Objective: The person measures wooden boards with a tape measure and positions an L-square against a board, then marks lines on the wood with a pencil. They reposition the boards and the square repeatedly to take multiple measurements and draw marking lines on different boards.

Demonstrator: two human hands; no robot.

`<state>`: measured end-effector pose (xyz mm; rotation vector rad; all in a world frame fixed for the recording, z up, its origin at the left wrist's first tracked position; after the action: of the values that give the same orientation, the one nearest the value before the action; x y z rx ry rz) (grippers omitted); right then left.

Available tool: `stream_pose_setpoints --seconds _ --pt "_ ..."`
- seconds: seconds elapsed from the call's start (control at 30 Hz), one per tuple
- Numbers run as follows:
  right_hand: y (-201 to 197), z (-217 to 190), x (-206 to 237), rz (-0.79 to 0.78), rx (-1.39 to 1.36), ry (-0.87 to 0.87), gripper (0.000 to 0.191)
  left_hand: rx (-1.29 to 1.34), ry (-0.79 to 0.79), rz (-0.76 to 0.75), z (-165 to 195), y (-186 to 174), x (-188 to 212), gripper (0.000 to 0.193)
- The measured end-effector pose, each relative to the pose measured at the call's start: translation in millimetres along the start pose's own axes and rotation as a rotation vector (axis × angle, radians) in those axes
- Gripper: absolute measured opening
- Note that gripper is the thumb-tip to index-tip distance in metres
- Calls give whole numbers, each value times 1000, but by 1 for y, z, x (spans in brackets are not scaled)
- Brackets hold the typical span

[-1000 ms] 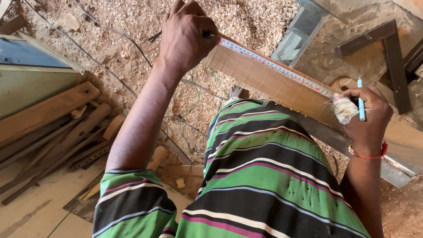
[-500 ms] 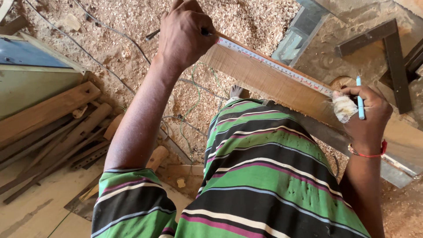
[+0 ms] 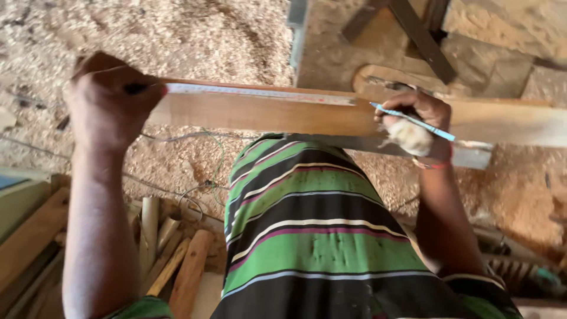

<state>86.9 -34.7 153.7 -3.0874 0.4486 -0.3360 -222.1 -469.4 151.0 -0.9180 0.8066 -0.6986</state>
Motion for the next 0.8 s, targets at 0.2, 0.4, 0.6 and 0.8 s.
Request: stream_pose_setpoints --seconds 0.2,0.4,0.6,0.8 --pt "13 14 -7 -83 -51 -66 24 -10 -8 -79 -4 -6 6 13" --pt "27 0 -13 48 407 -170 20 -55 -70 -116 6 -9 3 15" --pt "30 -5 -12 144 629 -173 13 -36 -91 -102 13 -10 -1 15" --pt "32 -8 -16 139 695 -187 14 -25 -95 -77 13 -10 -2 16"
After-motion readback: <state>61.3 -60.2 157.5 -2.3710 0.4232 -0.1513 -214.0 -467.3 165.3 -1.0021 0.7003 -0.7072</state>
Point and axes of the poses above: each hand's wrist, its own x-axis away from the middle knuckle, its own y-axis out of the palm, z = x × y, the point moved 1 cm from there along -x, towards the middle knuckle, and after that the axes turned 13 degrees about y, right-handed, at the moved point
